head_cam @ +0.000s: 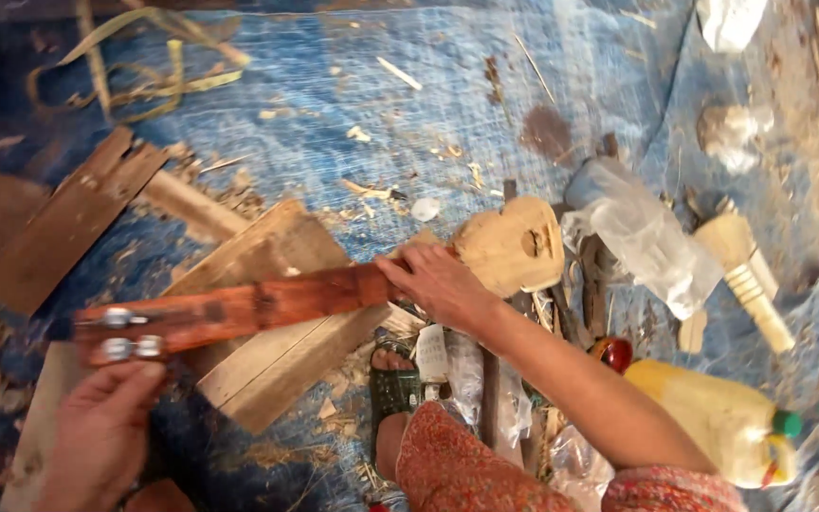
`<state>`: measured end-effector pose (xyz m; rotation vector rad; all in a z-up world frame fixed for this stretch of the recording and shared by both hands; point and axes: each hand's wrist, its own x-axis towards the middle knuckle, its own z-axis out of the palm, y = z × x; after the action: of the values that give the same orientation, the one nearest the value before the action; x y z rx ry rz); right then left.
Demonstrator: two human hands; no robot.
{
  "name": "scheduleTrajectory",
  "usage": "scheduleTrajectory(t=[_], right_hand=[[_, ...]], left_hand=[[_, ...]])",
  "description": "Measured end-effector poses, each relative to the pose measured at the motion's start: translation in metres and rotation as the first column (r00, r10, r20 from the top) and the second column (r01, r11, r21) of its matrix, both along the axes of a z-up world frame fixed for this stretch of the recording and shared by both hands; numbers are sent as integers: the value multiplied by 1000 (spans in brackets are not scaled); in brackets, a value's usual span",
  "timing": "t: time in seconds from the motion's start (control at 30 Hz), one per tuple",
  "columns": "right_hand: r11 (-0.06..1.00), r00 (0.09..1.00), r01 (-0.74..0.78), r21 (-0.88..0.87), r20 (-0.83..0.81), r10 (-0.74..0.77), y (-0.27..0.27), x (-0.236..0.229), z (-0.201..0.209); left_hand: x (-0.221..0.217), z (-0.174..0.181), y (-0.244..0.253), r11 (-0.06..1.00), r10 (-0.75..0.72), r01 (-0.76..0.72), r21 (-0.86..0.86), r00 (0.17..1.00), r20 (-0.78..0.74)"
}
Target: Assembling a wooden stringed instrument by hammering the neck into place and installing tuning hardware on the headstock.
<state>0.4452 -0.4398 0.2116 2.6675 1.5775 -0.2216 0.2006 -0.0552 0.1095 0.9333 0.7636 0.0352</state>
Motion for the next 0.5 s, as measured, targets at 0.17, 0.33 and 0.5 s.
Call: scheduleTrajectory(t=[0.17,0.33,0.5], right_hand=[[954,965,214,-212,-104,-239,-80,-12,-52],[967,963,253,-11,-90,-253,-122,-18,-91],[957,948,290,-3,-137,-288,-129,-31,-130]], left_hand=[[37,4,-71,975,-178,200,93,963,-202],[66,10,-105,986,-167,156,-60,943,-288],[72,-20,-117,987,48,14,157,924,-380]])
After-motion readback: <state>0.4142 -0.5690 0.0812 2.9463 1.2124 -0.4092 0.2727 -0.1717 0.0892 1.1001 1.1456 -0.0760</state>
